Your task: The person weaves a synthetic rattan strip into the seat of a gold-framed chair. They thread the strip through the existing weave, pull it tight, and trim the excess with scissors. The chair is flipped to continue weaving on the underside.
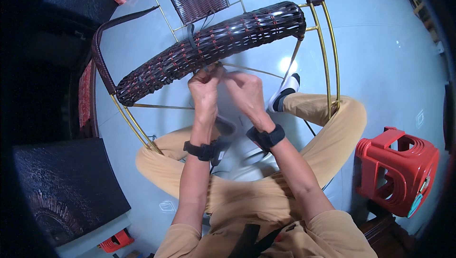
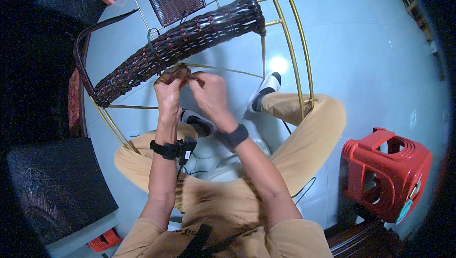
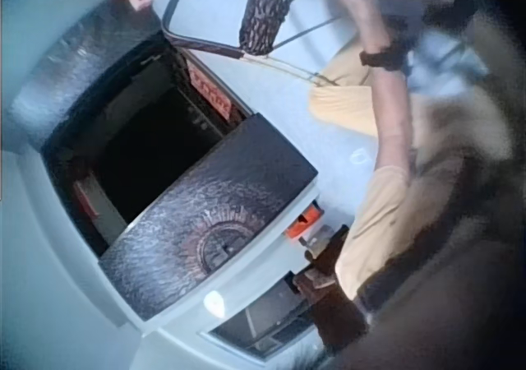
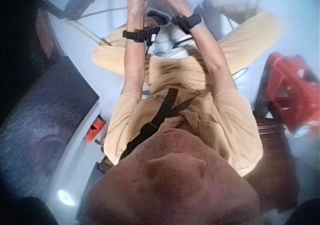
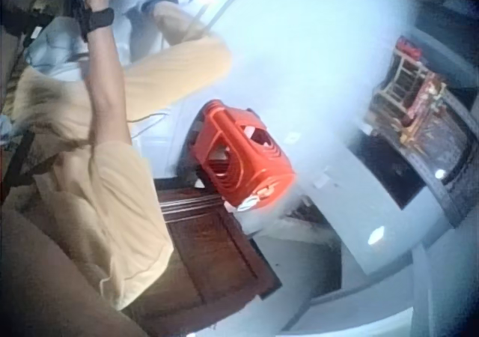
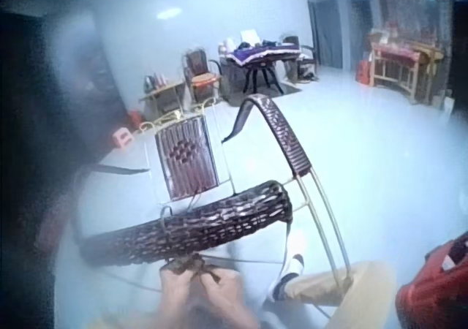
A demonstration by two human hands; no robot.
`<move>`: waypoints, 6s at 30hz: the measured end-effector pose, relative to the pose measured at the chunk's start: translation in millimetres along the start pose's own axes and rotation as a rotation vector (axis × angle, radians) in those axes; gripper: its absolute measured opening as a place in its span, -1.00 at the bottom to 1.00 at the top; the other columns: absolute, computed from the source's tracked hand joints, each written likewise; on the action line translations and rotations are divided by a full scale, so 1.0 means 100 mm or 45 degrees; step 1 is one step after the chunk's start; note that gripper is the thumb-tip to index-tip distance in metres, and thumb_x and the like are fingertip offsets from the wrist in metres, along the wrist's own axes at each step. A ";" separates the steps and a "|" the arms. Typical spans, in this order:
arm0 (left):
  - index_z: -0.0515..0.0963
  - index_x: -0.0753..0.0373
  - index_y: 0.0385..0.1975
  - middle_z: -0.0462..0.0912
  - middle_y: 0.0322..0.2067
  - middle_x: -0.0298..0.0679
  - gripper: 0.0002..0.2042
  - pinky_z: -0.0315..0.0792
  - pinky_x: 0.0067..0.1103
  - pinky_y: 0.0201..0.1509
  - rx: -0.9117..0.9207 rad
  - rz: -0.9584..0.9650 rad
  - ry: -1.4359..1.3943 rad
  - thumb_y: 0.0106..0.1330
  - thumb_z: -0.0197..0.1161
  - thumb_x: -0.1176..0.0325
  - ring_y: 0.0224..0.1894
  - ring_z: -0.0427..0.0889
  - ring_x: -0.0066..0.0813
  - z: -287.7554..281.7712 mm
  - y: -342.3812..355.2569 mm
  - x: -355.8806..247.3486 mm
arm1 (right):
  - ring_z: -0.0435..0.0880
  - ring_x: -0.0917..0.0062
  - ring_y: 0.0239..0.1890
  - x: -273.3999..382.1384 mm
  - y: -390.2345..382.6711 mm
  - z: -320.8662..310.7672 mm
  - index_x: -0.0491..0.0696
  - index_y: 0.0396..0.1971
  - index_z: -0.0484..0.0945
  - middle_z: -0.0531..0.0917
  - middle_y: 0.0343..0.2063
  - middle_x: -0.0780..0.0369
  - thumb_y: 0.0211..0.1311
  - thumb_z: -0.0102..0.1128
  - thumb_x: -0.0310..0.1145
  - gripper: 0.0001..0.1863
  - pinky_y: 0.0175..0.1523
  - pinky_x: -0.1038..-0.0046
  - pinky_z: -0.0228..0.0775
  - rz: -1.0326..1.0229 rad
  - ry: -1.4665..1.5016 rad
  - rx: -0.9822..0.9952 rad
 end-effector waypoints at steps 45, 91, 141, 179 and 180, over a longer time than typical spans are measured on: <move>0.59 0.32 -0.30 0.63 -0.36 -0.28 -0.89 0.46 -0.60 -0.21 0.082 -0.097 -0.156 0.22 0.19 0.48 -0.36 0.55 -0.55 -0.01 -0.07 0.17 | 0.57 0.54 -0.46 0.05 0.09 0.06 -0.27 -0.40 0.55 0.61 -0.53 0.18 0.03 0.02 -0.54 -0.83 -0.29 0.54 0.41 0.017 0.086 0.122; 0.57 0.39 -0.41 0.62 -0.51 -0.21 -0.90 0.44 -0.61 -0.36 -0.311 0.507 0.307 0.14 0.17 0.51 -0.48 0.56 -0.55 -0.02 -0.25 -0.27 | 0.60 0.63 -0.38 -0.09 0.16 -0.06 -0.22 -0.21 0.53 0.62 -0.40 0.24 0.13 0.01 -0.57 -0.78 -0.36 0.62 0.51 0.119 0.200 0.107; 0.50 0.33 -0.45 0.57 -0.55 -0.25 -0.96 0.42 -0.59 -0.42 -0.255 0.733 0.464 0.17 0.18 0.51 -0.52 0.57 -0.48 -0.07 -0.36 -0.40 | 0.57 0.61 -0.50 0.04 0.21 0.09 -0.28 -0.41 0.57 0.61 -0.51 0.20 0.06 0.08 -0.55 -0.86 -0.34 0.54 0.53 0.455 0.503 0.153; 0.55 0.34 -0.34 0.58 -0.49 -0.35 -0.93 0.46 -0.73 -0.33 -0.055 0.546 0.233 0.23 0.22 0.50 -0.45 0.60 -0.63 -0.16 -0.29 -0.75 | 0.44 0.75 -0.48 -0.01 0.09 -0.09 -0.15 -0.26 0.63 0.58 -0.48 0.34 0.10 0.23 -0.46 -0.81 -0.39 0.67 0.32 0.110 0.183 0.090; 0.55 0.34 -0.33 0.58 -0.50 -0.36 -0.92 0.47 -0.73 -0.33 -0.019 0.484 0.234 0.24 0.21 0.49 -0.45 0.60 -0.63 -0.14 -0.29 -0.74 | 0.44 0.75 -0.48 -0.01 0.06 -0.12 -0.15 -0.26 0.63 0.58 -0.48 0.34 0.10 0.23 -0.46 -0.81 -0.40 0.67 0.32 0.103 0.183 0.096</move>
Point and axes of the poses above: each hand's wrist, its own y-axis towards the middle knuckle, its own z-axis out of the palm, x = y × z, the point moved 7 cm from there along y, towards the middle knuckle
